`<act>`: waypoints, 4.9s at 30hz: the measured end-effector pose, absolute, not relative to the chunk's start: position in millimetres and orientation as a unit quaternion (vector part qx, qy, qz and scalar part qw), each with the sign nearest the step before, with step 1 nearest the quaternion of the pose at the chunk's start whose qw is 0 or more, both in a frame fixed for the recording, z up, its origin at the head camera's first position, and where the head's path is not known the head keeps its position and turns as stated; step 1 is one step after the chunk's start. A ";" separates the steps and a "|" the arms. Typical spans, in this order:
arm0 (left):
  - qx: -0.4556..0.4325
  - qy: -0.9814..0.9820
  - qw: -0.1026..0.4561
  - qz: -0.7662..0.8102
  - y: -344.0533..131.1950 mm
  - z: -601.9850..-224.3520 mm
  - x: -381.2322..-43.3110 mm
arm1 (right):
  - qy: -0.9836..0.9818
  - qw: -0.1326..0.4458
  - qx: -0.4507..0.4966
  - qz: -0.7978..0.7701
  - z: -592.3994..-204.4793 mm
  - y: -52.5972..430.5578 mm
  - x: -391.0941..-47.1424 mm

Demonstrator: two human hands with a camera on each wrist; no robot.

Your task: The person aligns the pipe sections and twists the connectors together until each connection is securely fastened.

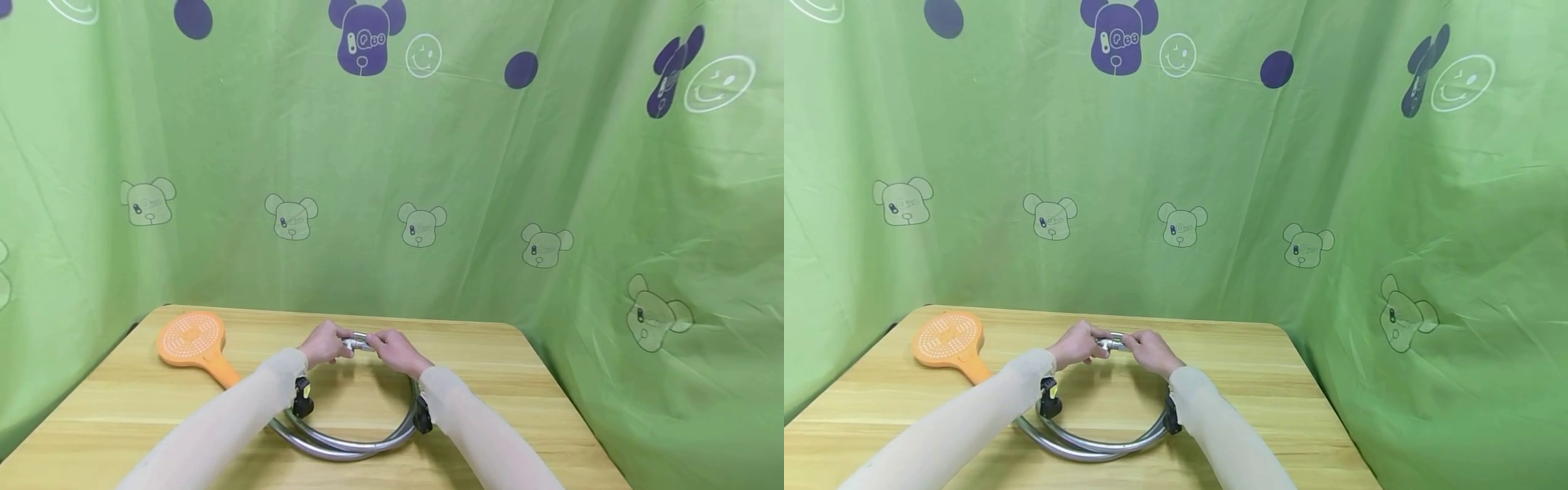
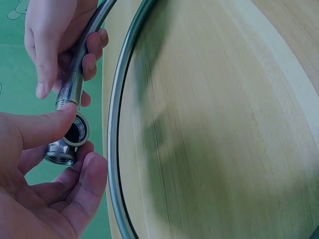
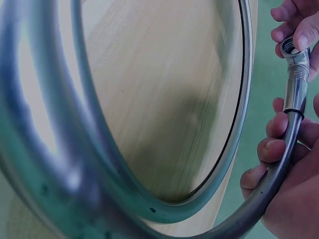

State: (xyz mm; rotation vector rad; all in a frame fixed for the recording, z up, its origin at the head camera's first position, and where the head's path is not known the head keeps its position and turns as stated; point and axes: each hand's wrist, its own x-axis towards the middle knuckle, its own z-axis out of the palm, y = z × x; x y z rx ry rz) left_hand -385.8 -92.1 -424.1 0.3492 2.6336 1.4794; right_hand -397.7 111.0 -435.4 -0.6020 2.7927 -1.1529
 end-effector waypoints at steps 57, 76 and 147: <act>0.118 0.864 0.047 0.487 -90.9 -422.4 -384.2 | 0.900 0.033 -0.223 -0.372 -432.9 115.9 -397.8; 0.128 0.864 0.046 0.486 -89.8 -420.3 -383.1 | 0.891 0.023 -0.250 -0.379 -433.6 117.1 -398.5; 0.134 0.864 0.044 0.484 -87.1 -419.5 -386.4 | 0.888 0.042 -0.244 -0.388 -429.7 121.9 -405.2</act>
